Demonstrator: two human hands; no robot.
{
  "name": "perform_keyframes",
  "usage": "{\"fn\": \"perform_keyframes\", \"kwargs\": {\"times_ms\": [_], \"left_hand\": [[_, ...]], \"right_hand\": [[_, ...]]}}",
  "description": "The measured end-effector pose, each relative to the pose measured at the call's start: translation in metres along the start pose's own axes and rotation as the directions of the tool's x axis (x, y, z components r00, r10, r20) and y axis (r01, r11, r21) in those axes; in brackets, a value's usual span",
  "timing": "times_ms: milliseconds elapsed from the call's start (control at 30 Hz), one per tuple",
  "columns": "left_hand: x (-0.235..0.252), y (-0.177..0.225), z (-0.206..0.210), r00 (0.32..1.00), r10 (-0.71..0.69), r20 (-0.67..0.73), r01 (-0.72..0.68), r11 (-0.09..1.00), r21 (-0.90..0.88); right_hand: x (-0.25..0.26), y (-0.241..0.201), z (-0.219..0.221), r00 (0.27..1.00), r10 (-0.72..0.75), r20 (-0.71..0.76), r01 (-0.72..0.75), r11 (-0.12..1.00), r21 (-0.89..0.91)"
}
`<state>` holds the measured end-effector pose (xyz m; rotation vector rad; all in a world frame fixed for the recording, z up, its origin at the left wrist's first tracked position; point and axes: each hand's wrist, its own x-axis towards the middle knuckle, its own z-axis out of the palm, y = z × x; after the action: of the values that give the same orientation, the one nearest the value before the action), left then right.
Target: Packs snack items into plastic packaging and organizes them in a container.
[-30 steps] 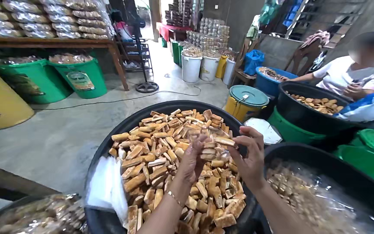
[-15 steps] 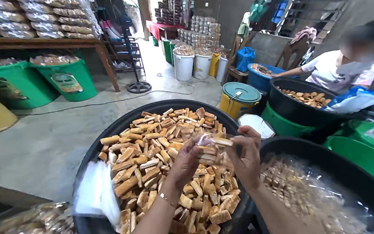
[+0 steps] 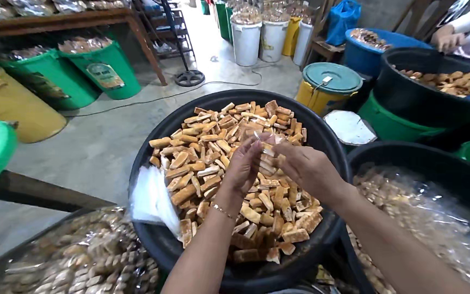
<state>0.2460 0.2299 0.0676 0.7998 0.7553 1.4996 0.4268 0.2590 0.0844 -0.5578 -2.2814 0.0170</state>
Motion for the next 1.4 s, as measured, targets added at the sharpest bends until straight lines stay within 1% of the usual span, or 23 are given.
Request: {"fn": "perform_keyframes", "kwargs": {"times_ms": [67, 133, 167, 200, 233, 267, 300, 333, 433, 533, 667, 767, 800, 900, 933, 967, 1000, 1100, 1200, 1233, 1300, 1333, 1400], "left_hand": [[0.001, 0.009, -0.006, 0.995, 0.065, -0.078, -0.063, 0.998, 0.027], [0.004, 0.022, -0.019, 0.964, 0.209, -0.164, -0.207, 0.978, 0.032], [0.006, 0.029, -0.028, 0.939, 0.279, -0.203, -0.282, 0.959, 0.012], [0.008, 0.034, -0.037, 0.914, 0.326, -0.241, -0.340, 0.940, -0.016], [0.009, 0.038, -0.043, 0.894, 0.349, -0.281, -0.372, 0.928, -0.031], [0.008, 0.040, -0.045, 0.887, 0.356, -0.296, -0.383, 0.923, -0.037], [0.007, 0.042, -0.044, 0.881, 0.361, -0.306, -0.388, 0.921, -0.032], [0.006, 0.042, -0.042, 0.878, 0.367, -0.309, -0.392, 0.920, -0.020], [0.003, 0.041, -0.040, 0.895, 0.391, -0.217, -0.409, 0.912, -0.043], [-0.004, 0.039, -0.039, 0.909, 0.391, -0.141, -0.402, 0.914, -0.056], [-0.009, 0.026, -0.035, 0.928, 0.324, -0.183, -0.337, 0.941, -0.040], [-0.005, 0.019, -0.030, 0.946, 0.270, -0.180, -0.285, 0.956, -0.063], [-0.004, 0.018, -0.032, 0.950, 0.268, -0.162, -0.281, 0.958, -0.064], [-0.002, 0.017, -0.038, 0.945, 0.274, -0.177, -0.290, 0.954, -0.075], [-0.002, 0.017, -0.039, 0.941, 0.276, -0.199, -0.291, 0.955, -0.051], [-0.001, 0.018, -0.041, 0.935, 0.274, -0.224, -0.285, 0.958, -0.021], [0.000, 0.018, -0.042, 0.931, 0.269, -0.247, -0.278, 0.961, 0.001], [0.000, 0.020, -0.037, 0.929, 0.262, -0.263, -0.275, 0.961, -0.016], [-0.003, 0.018, -0.036, 0.941, 0.296, -0.164, -0.310, 0.948, -0.068], [-0.003, 0.018, -0.038, 0.945, 0.299, -0.133, -0.311, 0.947, -0.078], [-0.003, 0.017, -0.040, 0.950, 0.292, -0.113, -0.301, 0.951, -0.069], [-0.003, 0.016, -0.040, 0.951, 0.285, -0.118, -0.295, 0.953, -0.074], [-0.003, 0.016, -0.040, 0.951, 0.275, -0.142, -0.289, 0.953, -0.093]], "right_hand": [[0.004, 0.004, 0.005, 0.994, 0.110, 0.015, -0.110, 0.976, 0.186], [0.004, 0.010, 0.015, 0.962, 0.271, 0.027, -0.263, 0.900, 0.346], [0.002, 0.011, 0.021, 0.928, 0.350, 0.124, -0.371, 0.861, 0.347], [0.001, 0.011, 0.025, 0.858, 0.402, 0.320, -0.492, 0.823, 0.284], [0.002, 0.012, 0.031, 0.723, 0.413, 0.554, -0.583, 0.795, 0.169], [0.002, 0.014, 0.039, 0.577, 0.401, 0.711, -0.606, 0.794, 0.043], [-0.001, 0.015, 0.048, 0.453, 0.415, 0.789, -0.588, 0.804, -0.086], [-0.004, 0.015, 0.058, 0.375, 0.444, 0.814, -0.560, 0.808, -0.183], [-0.018, 0.001, 0.072, 0.305, 0.467, 0.830, -0.518, 0.813, -0.267], [-0.025, -0.014, 0.054, 0.295, 0.418, 0.859, -0.505, 0.832, -0.231], [-0.020, -0.011, 0.014, 0.305, 0.263, 0.915, -0.452, 0.886, -0.104], [-0.011, 0.000, 0.030, 0.460, 0.346, 0.818, -0.471, 0.876, -0.106], [-0.006, 0.005, 0.043, 0.460, 0.410, 0.788, -0.508, 0.849, -0.145], [0.011, 0.012, 0.083, 0.338, 0.559, 0.757, -0.620, 0.738, -0.269], [0.014, 0.012, 0.090, 0.303, 0.574, 0.761, -0.642, 0.713, -0.282], [0.015, 0.010, 0.094, 0.294, 0.572, 0.765, -0.658, 0.702, -0.272], [0.013, 0.009, 0.095, 0.312, 0.554, 0.772, -0.661, 0.710, -0.242], [-0.004, -0.001, 0.092, 0.415, 0.435, 0.799, -0.611, 0.784, -0.109], [-0.006, -0.013, 0.084, 0.424, 0.380, 0.822, -0.517, 0.847, -0.125], [-0.003, -0.011, 0.080, 0.403, 0.371, 0.837, -0.483, 0.863, -0.150], [0.006, -0.008, 0.073, 0.291, 0.378, 0.879, -0.447, 0.866, -0.225], [0.007, -0.007, 0.074, 0.254, 0.384, 0.888, -0.448, 0.860, -0.244], [0.007, -0.005, 0.078, 0.240, 0.364, 0.900, -0.504, 0.839, -0.205]]}}
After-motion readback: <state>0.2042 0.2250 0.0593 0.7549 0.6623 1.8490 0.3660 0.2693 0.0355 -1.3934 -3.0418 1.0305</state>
